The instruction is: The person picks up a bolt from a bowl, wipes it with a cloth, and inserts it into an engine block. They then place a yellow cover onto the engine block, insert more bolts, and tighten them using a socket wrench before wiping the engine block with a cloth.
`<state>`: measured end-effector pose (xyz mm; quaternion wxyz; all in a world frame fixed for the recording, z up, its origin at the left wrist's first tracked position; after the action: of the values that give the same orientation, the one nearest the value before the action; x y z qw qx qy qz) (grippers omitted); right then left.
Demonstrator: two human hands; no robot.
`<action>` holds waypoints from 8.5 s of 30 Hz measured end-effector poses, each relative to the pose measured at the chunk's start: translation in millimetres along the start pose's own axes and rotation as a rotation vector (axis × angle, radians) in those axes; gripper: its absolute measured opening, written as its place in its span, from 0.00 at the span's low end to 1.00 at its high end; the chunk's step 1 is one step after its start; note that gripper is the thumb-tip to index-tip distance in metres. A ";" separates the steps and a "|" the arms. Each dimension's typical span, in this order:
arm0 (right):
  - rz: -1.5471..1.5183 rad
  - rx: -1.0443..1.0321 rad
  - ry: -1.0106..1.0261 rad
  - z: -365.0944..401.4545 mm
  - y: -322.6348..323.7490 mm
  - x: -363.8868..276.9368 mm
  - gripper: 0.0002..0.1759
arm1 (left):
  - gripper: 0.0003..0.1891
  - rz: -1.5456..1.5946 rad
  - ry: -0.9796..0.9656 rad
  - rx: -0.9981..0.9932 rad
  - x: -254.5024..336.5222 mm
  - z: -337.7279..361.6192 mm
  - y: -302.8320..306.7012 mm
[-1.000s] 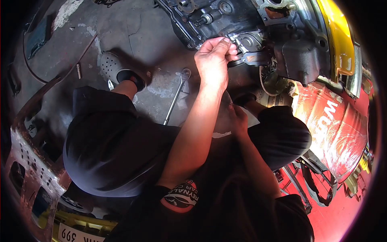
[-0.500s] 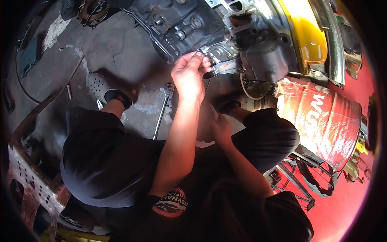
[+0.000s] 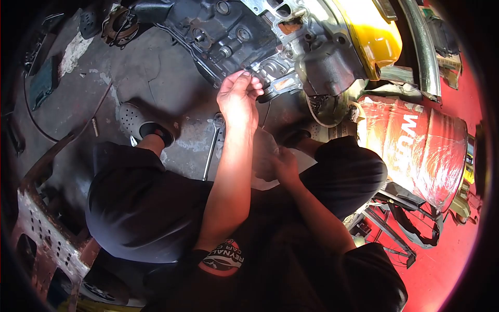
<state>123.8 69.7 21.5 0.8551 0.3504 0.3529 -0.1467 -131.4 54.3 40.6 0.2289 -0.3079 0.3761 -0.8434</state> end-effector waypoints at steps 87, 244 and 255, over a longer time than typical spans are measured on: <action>0.223 -0.099 -0.024 62.6 2.2 95.5 0.13 | 0.17 -1.108 -0.568 -0.639 66.4 -21.9 -126.1; 0.192 0.393 0.033 -145.2 268.5 115.9 0.16 | 0.18 -2.574 0.399 -0.848 -217.3 51.7 228.9; 0.186 0.491 -0.066 -190.6 267.4 140.1 0.16 | 0.15 -2.516 0.142 -0.760 -219.9 35.8 237.2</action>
<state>260.7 393.4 -41.2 0.7653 0.5734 0.2448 -0.1599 85.2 27.3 -200.8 -0.8282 -0.4454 0.0574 -0.3352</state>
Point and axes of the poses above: each hand's wrist, its own z-axis away from the middle knuckle, its own y-axis out of the back of the hand, x = y × z, the point moved 8 cm from there along -z, towards the middle knuckle, and after that the axes turned 1 degree about -x, right-handed, at the moved point
